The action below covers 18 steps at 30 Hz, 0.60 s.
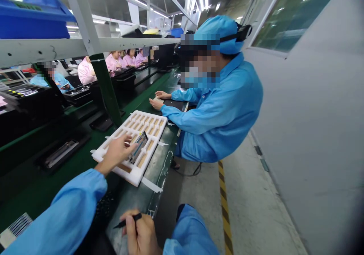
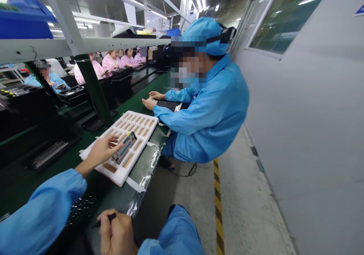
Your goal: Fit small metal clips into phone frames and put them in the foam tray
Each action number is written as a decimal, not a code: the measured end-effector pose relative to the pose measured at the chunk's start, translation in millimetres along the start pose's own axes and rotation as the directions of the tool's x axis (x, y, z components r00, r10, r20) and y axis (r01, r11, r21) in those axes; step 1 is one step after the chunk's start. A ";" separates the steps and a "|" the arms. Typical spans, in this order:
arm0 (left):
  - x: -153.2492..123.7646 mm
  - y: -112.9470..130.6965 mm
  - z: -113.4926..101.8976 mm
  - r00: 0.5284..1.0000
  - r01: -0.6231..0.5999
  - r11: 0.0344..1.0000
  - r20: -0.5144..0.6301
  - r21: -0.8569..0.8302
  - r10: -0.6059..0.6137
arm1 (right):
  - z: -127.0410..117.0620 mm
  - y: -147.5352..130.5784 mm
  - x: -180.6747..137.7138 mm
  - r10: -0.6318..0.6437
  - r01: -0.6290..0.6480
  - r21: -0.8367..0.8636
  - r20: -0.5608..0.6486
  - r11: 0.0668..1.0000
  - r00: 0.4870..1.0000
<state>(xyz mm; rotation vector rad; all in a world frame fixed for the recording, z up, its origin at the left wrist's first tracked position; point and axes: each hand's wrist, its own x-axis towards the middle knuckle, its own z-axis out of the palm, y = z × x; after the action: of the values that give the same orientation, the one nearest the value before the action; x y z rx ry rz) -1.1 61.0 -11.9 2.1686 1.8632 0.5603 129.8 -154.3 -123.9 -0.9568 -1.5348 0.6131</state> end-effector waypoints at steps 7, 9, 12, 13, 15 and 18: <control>5.0 45.1 30.1 0.998 0.016 0.997 -0.064 0.076 -0.011 | 8.8 5.0 4.7 0.083 -0.080 0.109 -0.028 0.991 0.996; 2.4 45.2 24.5 0.996 -0.001 0.997 -0.091 0.080 0.008 | 7.4 4.1 6.3 0.085 -0.081 0.105 -0.027 0.991 0.996; -7.4 46.4 8.9 0.985 -0.039 0.996 -0.163 0.078 0.052 | 3.8 2.9 7.6 0.109 -0.105 0.115 -0.029 0.988 0.994; -13.2 47.4 1.3 0.978 -0.055 0.996 -0.194 0.077 0.069 | 2.6 2.6 7.8 0.116 -0.112 0.120 -0.019 0.986 0.993; -30.7 49.7 -17.7 0.960 -0.087 0.993 -0.260 0.075 0.104 | 0.0 1.6 8.5 0.125 -0.125 0.140 0.007 0.982 0.992; -74.8 49.7 -52.8 0.926 -0.125 0.990 -0.349 0.068 0.141 | -5.3 -0.1 12.0 0.206 -0.216 0.231 0.066 0.949 0.976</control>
<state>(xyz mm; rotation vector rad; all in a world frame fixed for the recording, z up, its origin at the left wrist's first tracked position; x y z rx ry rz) 11.9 -24.8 45.8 2.3630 1.9173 1.0066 134.9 -144.9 -116.3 -0.9343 -1.3669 0.9522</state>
